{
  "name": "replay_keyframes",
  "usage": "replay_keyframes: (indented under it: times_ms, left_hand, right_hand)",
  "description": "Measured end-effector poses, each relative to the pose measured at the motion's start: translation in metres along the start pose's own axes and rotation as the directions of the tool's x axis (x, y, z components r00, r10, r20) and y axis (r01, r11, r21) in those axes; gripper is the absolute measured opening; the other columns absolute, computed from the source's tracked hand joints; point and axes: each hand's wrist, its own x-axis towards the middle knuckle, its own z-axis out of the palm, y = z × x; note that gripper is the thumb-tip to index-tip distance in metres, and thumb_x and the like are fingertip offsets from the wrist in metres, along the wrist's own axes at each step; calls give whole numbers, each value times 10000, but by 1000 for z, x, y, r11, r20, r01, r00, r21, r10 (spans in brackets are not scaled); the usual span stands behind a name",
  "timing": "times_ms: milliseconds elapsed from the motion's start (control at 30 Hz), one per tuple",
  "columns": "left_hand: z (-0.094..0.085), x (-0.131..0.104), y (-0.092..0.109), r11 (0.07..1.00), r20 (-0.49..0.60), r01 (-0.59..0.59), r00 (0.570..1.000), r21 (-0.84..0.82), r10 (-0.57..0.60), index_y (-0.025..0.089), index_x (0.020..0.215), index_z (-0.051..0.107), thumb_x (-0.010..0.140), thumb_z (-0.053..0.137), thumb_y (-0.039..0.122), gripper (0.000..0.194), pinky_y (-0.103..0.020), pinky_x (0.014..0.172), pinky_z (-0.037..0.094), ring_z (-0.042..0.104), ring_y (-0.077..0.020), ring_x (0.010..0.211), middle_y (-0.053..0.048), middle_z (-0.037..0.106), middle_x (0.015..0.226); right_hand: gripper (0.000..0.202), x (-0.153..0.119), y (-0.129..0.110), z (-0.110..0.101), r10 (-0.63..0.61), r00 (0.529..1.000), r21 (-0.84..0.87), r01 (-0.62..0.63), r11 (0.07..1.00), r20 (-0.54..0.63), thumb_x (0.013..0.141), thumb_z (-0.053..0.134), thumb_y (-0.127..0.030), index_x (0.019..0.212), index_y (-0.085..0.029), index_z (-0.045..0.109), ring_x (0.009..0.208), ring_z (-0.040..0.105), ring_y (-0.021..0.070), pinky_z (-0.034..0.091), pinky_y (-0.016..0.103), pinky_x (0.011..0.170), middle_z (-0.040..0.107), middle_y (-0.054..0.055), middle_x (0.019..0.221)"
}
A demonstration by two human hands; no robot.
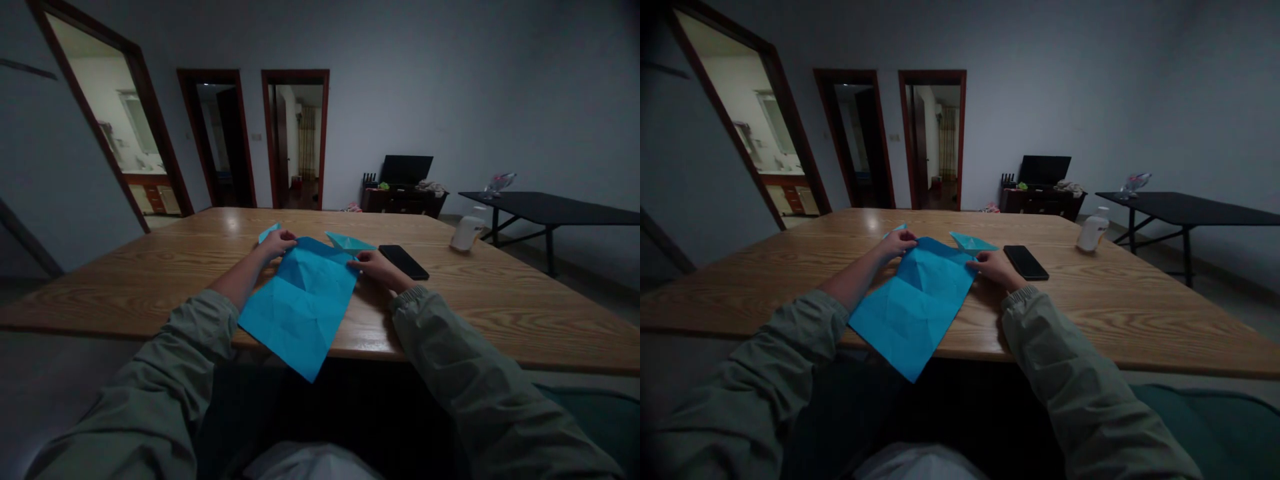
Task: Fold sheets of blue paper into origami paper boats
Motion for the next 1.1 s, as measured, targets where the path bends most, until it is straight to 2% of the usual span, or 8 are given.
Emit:
replay_keyframes:
  times_ms: [167, 267, 433, 567, 733, 833, 967, 1100]
  left_hand:
    - [-8, -11, 0, 999, 46, 4, 999, 32, -6, 175, 1072, 582, 679, 656, 237, 405, -211, 533, 440, 575, -113, 668, -65, 663, 1036]
    - [-11, -14, -3, 1000, 42, -10, 999, 25, 9, 174, 1160, 586, 655, 656, 199, 510, -219, 550, 453, 589, -107, 660, -86, 656, 1137]
    - [-13, -10, -13, 999, 51, -26, 998, 30, 24, 141, 1045, 703, 663, 733, 367, 445, -275, 643, 486, 632, -172, 766, -95, 709, 1010]
    - [-9, -6, -21, 995, -19, -69, 997, 76, 71, 126, 973, 740, 652, 760, 464, 466, -313, 738, 506, 650, -207, 824, -103, 729, 923]
    - [-2, -10, -19, 965, -54, -128, 988, 228, 143, 132, 1018, 735, 731, 694, 318, 344, -298, 798, 514, 655, -204, 871, -100, 734, 989]
    - [0, -13, -17, 937, -67, -123, 986, 327, 153, 149, 1008, 739, 743, 657, 237, 291, -293, 837, 507, 659, -203, 885, -86, 737, 1005]
    - [-2, -14, -22, 879, -17, -90, 994, 468, 111, 184, 955, 758, 743, 628, 209, 250, -271, 838, 500, 666, -205, 909, -62, 745, 995]
    - [-3, -9, -32, 810, 60, -108, 994, 577, 91, 215, 954, 769, 758, 604, 235, 257, -261, 825, 497, 670, -205, 936, -47, 751, 1009]
  right_hand:
    - [289, 6, 2, 0, 76, 996, 32, -74, 997, -42, 821, 697, -430, 826, -144, 660, 542, 499, 116, 363, 214, 503, 604, 5, 670]
    - [257, 11, 7, 4, 39, 997, -13, -40, 999, -68, 851, 663, -391, 818, -137, 671, 593, 542, 132, 393, 217, 538, 642, 28, 715]
    - [229, 12, 10, 10, -72, 992, -192, 50, 980, -107, 860, 654, -360, 826, -136, 687, 680, 592, 163, 410, 232, 596, 666, 30, 746]
    - [185, 0, -3, 17, -79, 990, -286, 42, 957, -116, 882, 646, -309, 868, -129, 687, 694, 601, 170, 396, 237, 593, 679, 51, 780]
    - [224, -13, -14, 29, -111, 991, -417, 68, 906, -79, 900, 638, -336, 1032, -165, 699, 727, 615, 193, 410, 253, 644, 697, 74, 871]
    - [230, -14, -13, 31, -119, 992, -481, 82, 873, -47, 904, 623, -353, 1037, -187, 710, 782, 628, 215, 421, 259, 678, 700, 76, 906]
    - [261, -14, -13, 28, -160, 986, -503, 121, 856, -35, 918, 599, -385, 1052, -194, 713, 839, 636, 238, 433, 274, 714, 698, 90, 957]
    - [244, -14, -10, 27, -172, 985, -475, 135, 869, -34, 923, 596, -364, 1079, -209, 702, 894, 637, 250, 446, 291, 769, 693, 90, 1011]
